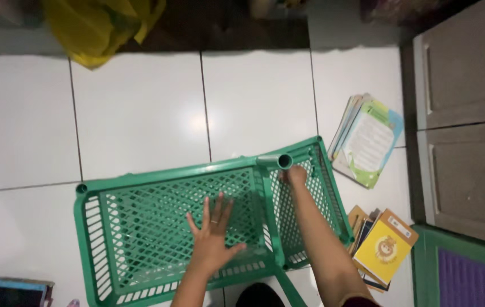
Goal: The person assembles a green plastic storage basket by snapping together the frame and legs, then places several books and notebooks into the basket. The person sits on the floor during the task.
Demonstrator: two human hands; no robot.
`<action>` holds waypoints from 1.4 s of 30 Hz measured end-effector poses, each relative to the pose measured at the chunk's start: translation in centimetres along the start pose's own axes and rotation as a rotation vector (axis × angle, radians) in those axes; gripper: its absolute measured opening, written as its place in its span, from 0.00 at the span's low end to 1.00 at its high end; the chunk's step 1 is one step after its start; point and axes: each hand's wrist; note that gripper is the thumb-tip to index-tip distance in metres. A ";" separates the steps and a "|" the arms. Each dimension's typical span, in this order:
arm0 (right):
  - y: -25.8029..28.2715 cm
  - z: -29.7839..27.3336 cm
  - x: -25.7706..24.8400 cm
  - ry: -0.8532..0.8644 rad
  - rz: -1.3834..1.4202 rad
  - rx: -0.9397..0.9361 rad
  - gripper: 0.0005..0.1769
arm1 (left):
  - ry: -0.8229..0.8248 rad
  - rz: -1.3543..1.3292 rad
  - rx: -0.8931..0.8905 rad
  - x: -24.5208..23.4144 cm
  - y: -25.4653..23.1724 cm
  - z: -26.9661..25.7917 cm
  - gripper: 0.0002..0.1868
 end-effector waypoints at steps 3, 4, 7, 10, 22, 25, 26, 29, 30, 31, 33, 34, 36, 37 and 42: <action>0.6 2.3 2.3 -0.175 0.492 0.214 0.11 | 0.000 0.004 -0.019 0.1 0.4 0.4 0.68; 0.6 2.4 2.5 -0.157 0.515 0.236 0.11 | -0.009 0.007 -0.016 0.1 0.3 0.3 0.67; 0.4 2.3 2.6 -0.138 0.571 0.286 0.11 | -0.028 0.006 0.002 0.1 0.2 0.2 0.67; 0.2 1.8 2.0 -0.152 0.599 0.260 0.13 | -0.032 0.019 0.008 -0.4 0.0 0.2 0.67; 0.4 -10.8 -12.5 0.022 0.724 -0.120 0.08 | -0.041 -0.050 0.057 -2.6 -1.1 -1.7 0.58; 4.9 -17.4 -18.1 0.021 0.793 -0.392 0.04 | -0.253 -0.180 0.234 -3.9 0.0 -3.8 0.44; 6.7 -19.7 -19.4 0.050 0.814 -0.478 0.05 | -0.339 -0.234 0.292 -4.1 0.4 -4.9 0.39; 12.4 -27.7 -19.1 0.147 0.864 -0.629 0.04 | -0.529 -0.299 0.285 -5.8 2.3 -8.6 0.25; 14.0 -30.2 -17.4 0.223 0.867 -0.696 0.06 | -0.591 -0.320 0.268 -6.7 3.0 -9.8 0.23; 15.7 -32.6 -15.6 0.296 0.870 -0.767 0.09 | -0.652 -0.343 0.258 -7.7 3.8 -11.0 0.20; 18.9 -36.4 -10.7 0.434 0.930 -0.553 0.15 | -0.767 -0.355 0.190 -9.8 5.4 -12.9 0.18; 20.3 -37.8 -7.5 0.514 0.932 -0.449 0.18 | -0.820 -0.344 0.131 -10.8 6.2 -13.6 0.17; 22.1 -40.3 -1.6 0.595 0.847 -0.337 0.19 | -0.913 -0.333 0.021 -12.3 7.6 -15.4 0.16; 23.1 -41.1 1.5 0.603 0.769 -0.348 0.19 | -0.966 -0.330 -0.019 -13.1 8.5 -15.8 0.15; 25.7 -43.0 14.1 0.403 0.357 -0.757 0.21 | -0.988 -0.397 -0.296 -14.0 12.6 -15.9 0.20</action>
Point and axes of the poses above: each hand's wrist, its own z-axis towards the middle knuckle, its own x-axis out of the palm, y = z × x, and after that the axes turned 3 degrees about -z, right-handed
